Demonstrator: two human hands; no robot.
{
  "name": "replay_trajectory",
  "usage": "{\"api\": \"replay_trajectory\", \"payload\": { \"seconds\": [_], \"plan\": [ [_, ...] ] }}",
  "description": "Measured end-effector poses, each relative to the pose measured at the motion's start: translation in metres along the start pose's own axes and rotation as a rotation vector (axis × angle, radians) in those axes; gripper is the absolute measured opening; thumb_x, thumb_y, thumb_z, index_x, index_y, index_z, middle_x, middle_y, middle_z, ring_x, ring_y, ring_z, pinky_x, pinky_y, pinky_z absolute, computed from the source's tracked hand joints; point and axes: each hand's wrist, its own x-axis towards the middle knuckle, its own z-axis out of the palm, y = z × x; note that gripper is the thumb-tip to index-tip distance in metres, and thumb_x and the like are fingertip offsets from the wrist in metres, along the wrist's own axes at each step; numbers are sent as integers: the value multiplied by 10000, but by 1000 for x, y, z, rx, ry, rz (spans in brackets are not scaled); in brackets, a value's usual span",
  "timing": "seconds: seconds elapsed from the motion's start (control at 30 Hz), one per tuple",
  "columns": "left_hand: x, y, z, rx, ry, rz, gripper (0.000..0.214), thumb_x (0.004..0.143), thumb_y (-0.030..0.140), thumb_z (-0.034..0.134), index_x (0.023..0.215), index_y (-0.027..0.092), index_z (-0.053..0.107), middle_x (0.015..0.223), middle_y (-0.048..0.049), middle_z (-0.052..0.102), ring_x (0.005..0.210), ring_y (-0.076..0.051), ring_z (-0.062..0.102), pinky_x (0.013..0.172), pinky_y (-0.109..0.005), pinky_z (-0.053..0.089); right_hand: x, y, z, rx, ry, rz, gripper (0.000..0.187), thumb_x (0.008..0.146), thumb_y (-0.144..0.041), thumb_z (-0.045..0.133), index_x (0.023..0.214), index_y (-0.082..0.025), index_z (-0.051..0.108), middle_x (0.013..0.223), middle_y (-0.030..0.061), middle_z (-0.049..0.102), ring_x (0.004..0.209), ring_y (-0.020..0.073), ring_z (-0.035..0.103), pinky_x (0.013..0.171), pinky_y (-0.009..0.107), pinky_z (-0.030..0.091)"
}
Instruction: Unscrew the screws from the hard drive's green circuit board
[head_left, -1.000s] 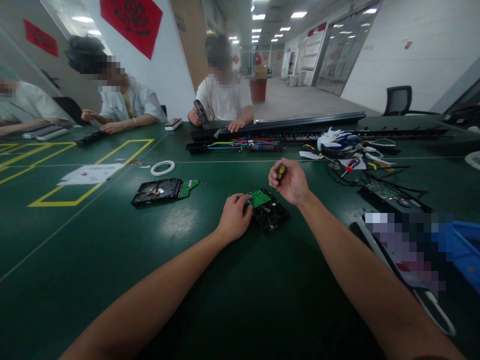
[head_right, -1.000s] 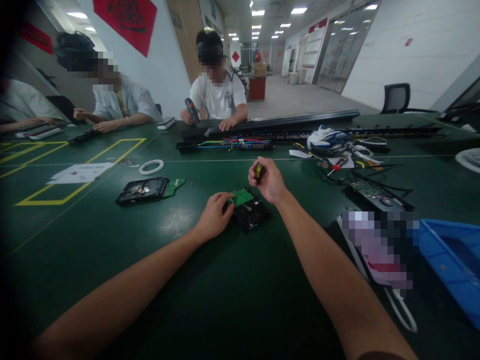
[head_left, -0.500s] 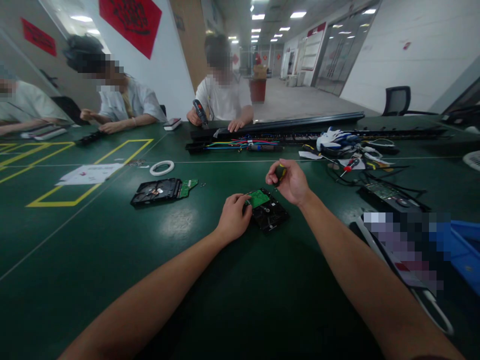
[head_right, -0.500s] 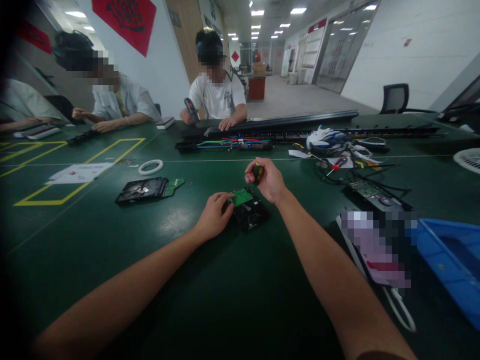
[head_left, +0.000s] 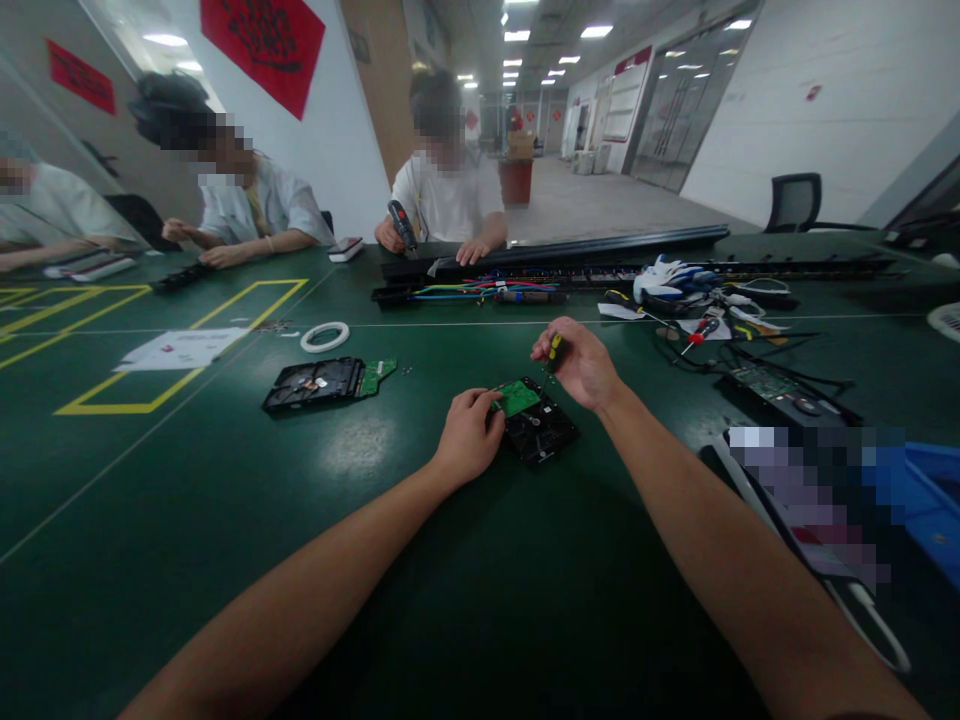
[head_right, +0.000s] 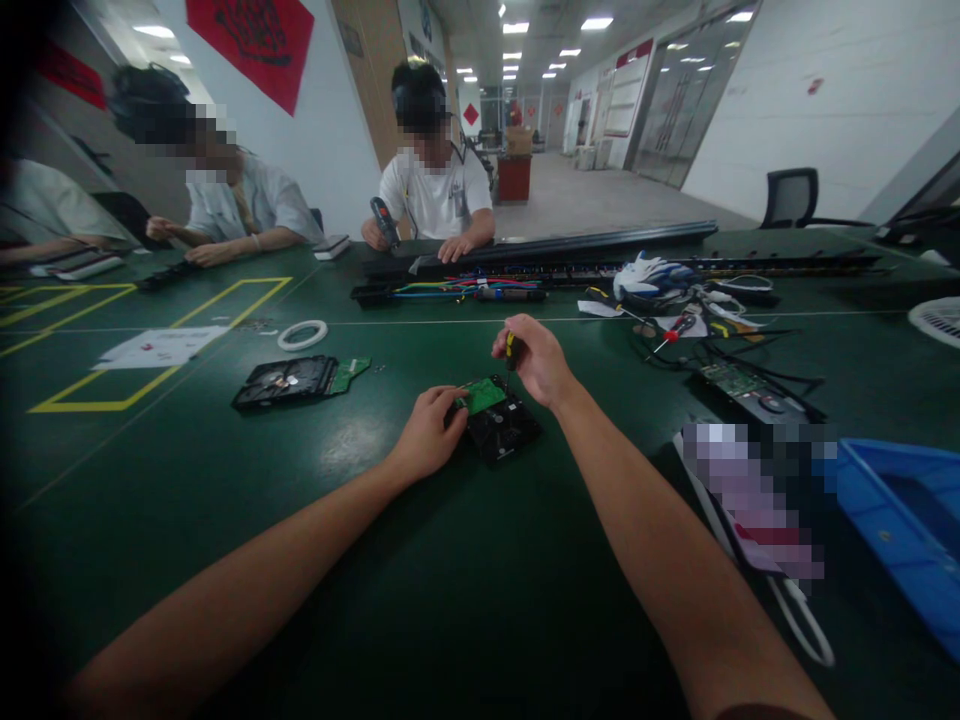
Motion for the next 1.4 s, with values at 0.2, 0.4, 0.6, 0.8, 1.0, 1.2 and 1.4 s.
{"api": "replay_trajectory", "payload": {
  "seconds": [0.2,0.4,0.6,0.8,1.0,1.2,1.4],
  "plan": [
    [0,0,0,0,5,-3,337,1010,247,585,1333,195,666,1327,-147,640,1309,-310,572,1141,-516,486,-1,-1,1,-4,-11,36,287,827,-477,792,779,-264,606,764,-20,590,766,165,609,833,354,532],
    [0,0,0,7,5,-1,336,1008,244,583,1328,178,665,1324,-153,647,1291,-307,579,1146,-508,481,1,-1,-2,-7,-64,28,319,907,-514,677,729,-249,677,671,-3,578,727,182,607,851,368,533],
    [0,1,-1,10,-3,-2,337,1008,238,580,1329,182,664,1326,-149,646,1291,-311,578,1143,-516,483,3,-2,-6,-25,-35,32,397,922,-581,635,722,-247,710,631,4,583,715,189,617,851,370,535],
    [0,2,-1,4,1,-8,330,1010,242,580,1322,185,671,1329,-150,647,1302,-314,576,1151,-514,481,1,-3,-5,-55,18,15,324,858,-560,769,786,-251,703,686,-5,609,749,176,625,824,339,529],
    [0,1,-1,5,-5,-11,339,1016,252,579,1337,190,666,1345,-153,637,1315,-318,567,1148,-521,483,-1,0,1,-72,23,-21,311,843,-522,820,780,-268,651,799,-14,646,789,160,627,798,327,526],
    [0,2,-2,2,-6,-10,339,1017,252,574,1335,176,667,1330,-160,641,1306,-314,570,1146,-518,482,-1,0,0,-20,46,30,348,830,-583,821,813,-272,667,808,-8,648,776,169,637,776,341,548],
    [0,2,0,6,4,-8,333,1005,244,586,1326,207,667,1325,-141,645,1300,-310,580,1144,-520,489,2,-1,-4,-7,36,77,383,865,-629,734,785,-257,695,743,4,638,725,172,631,797,347,556]
  ]
}}
